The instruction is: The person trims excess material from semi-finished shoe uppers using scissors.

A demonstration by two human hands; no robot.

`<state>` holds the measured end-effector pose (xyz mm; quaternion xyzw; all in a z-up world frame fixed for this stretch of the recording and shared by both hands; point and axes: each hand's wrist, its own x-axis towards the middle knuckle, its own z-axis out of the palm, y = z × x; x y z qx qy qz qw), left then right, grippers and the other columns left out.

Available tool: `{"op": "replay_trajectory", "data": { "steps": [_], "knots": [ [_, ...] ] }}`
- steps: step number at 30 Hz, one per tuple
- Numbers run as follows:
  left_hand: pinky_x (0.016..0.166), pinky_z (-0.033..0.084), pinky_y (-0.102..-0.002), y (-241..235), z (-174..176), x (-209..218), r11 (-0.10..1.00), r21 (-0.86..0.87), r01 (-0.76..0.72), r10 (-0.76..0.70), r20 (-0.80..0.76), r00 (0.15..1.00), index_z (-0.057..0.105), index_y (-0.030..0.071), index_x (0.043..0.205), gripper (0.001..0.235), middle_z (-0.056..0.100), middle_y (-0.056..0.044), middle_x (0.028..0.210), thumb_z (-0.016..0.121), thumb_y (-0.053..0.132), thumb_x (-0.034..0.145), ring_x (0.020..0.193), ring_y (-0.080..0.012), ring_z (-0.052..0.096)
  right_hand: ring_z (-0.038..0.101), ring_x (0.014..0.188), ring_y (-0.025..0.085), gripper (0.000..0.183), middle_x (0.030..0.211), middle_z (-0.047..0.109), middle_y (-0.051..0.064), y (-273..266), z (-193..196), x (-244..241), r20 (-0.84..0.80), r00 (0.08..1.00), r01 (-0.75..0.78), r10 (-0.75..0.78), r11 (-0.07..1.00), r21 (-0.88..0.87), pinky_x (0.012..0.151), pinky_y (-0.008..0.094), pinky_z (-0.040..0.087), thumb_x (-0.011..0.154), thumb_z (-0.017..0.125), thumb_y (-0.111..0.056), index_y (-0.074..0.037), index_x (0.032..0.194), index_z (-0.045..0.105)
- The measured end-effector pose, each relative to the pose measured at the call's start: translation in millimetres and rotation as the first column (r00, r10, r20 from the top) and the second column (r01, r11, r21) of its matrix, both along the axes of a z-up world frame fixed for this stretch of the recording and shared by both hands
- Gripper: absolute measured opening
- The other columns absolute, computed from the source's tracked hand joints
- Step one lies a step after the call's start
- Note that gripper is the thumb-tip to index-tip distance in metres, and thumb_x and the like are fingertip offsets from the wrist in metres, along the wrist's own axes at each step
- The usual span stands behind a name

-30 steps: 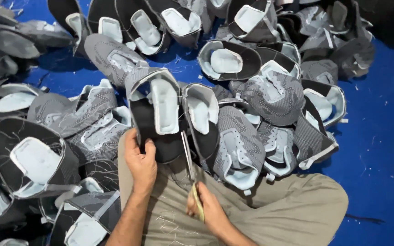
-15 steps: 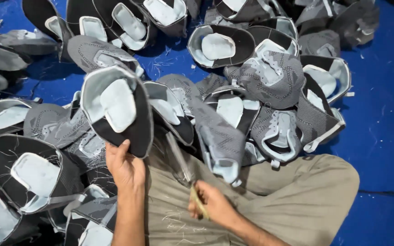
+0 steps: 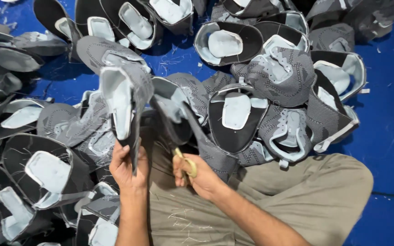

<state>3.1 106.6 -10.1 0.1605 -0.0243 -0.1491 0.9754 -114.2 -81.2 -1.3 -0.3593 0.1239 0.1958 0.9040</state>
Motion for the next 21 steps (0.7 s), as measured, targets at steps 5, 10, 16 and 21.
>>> {"op": "replay_trajectory", "data": {
  "steps": [5,10,16,21],
  "knots": [
    [0.096,0.057,-0.037,-23.3,56.2,-13.2,1.000,0.016,0.023,-0.025,0.074,0.997,0.044,-0.006,0.153,0.060,0.065,-0.020,0.132,0.047,-0.007,0.093,0.118,-0.0299,0.060,0.062,0.063,0.013,0.032,0.072,0.058,0.001,-12.6,10.9,-16.4,-0.046,0.992,0.113,-0.119,0.987,-0.117,0.056,0.026,0.048,0.100,0.066,-0.036,-0.007,0.092,0.056],
    [0.107,0.049,-0.039,-2.2,67.7,-43.1,0.236,0.767,-0.597,0.013,0.611,0.791,0.049,0.001,0.144,0.052,0.060,-0.014,0.136,0.060,-0.006,0.093,0.123,-0.0296,0.059,0.061,0.062,0.013,0.032,0.071,0.058,0.002,-29.7,15.3,-43.4,-0.034,0.983,0.163,-0.178,0.950,-0.268,0.056,0.026,0.049,0.099,0.065,-0.035,-0.006,0.091,0.054],
    [0.091,0.044,-0.040,13.7,119.8,-68.6,-0.382,0.260,-0.887,-0.638,0.621,0.456,0.070,0.026,0.126,0.058,0.066,-0.004,0.129,0.069,0.000,0.074,0.101,-0.0272,0.056,0.063,0.063,0.016,0.036,0.072,0.060,0.006,-26.7,-14.6,-102.3,0.057,0.956,0.290,-0.286,0.909,-0.299,0.056,0.028,0.051,0.096,0.068,-0.036,-0.003,0.091,0.054],
    [0.093,0.043,-0.045,13.2,99.1,-82.1,-0.318,0.455,-0.832,-0.668,0.514,0.537,0.068,0.021,0.123,0.060,0.064,-0.007,0.131,0.068,0.001,0.067,0.104,-0.0331,0.056,0.065,0.066,0.017,0.036,0.074,0.061,0.007,-24.3,-15.0,-102.8,0.125,0.963,0.267,-0.240,0.918,-0.292,0.058,0.029,0.054,0.096,0.070,-0.034,-0.002,0.091,0.054]
  ]
}}
